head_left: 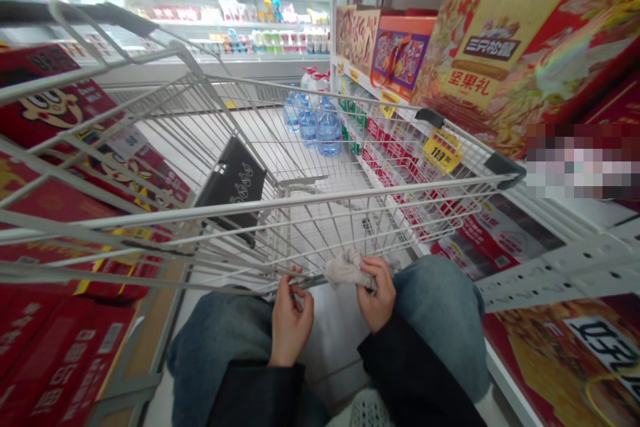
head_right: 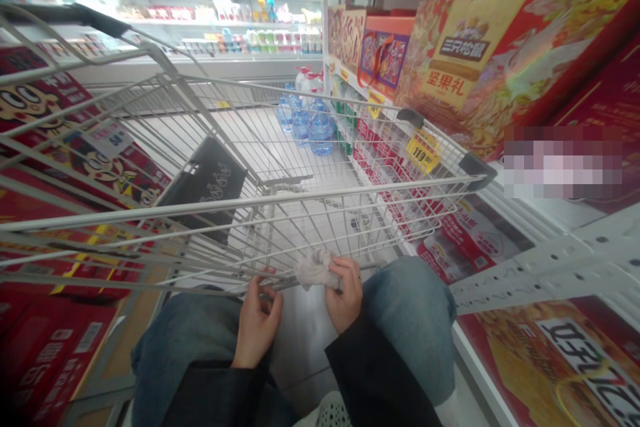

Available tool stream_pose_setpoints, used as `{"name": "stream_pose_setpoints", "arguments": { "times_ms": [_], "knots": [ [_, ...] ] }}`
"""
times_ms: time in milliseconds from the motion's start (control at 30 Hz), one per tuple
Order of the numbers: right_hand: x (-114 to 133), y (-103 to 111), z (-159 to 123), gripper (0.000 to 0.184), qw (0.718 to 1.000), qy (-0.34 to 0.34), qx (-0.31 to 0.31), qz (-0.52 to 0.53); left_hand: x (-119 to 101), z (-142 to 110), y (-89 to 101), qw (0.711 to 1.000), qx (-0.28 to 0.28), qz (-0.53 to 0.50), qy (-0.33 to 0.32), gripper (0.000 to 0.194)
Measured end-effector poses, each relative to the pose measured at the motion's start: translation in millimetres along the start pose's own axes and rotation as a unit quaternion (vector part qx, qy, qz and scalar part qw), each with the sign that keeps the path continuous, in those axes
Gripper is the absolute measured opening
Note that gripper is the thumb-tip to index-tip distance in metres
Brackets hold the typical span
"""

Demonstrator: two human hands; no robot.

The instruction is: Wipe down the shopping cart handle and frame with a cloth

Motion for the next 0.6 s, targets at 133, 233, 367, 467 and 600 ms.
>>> {"name": "stream_pose_setpoints", "arguments": {
  "times_ms": [133,233,367,467,600],
  "knots": [
    [-15.6,-4.2,-10.9,0.030,0.999,-0.041,0.017,0.022,1.0,1.2,0.9,1.000,0.004,-0.009,-0.002,0.053],
    [-21.1,-5.3,-11.3,0.037,0.997,-0.071,0.028,0.027,-0.3,2.5,1.9,1.000,0.006,-0.014,-0.001,0.056],
    [-12.3,-2.4,-1.5,0.047,0.998,-0.060,0.024,0.019,-1.4,3.4,4.4,1.000,-0.001,-0.009,0.000,0.055],
    [-0.7,-0.1,7.3,0.045,0.999,-0.027,0.026,0.021,-0.3,3.1,5.0,1.000,-0.005,-0.002,-0.002,0.055],
    [0.8,0.0,6.0,0.042,0.999,-0.020,0.031,0.016,2.5,2.7,7.7,1.000,-0.024,-0.002,-0.007,0.052]
  ]
}}
Point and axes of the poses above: each hand's wrist, its own z-axis towards the middle knuckle, its own y-axis out of the back of the hand, x = y × z, the point moved 9 cm from there along z, towards the middle knuckle, and after that the axes turned 3 degrees about z, right-handed, at the moved point
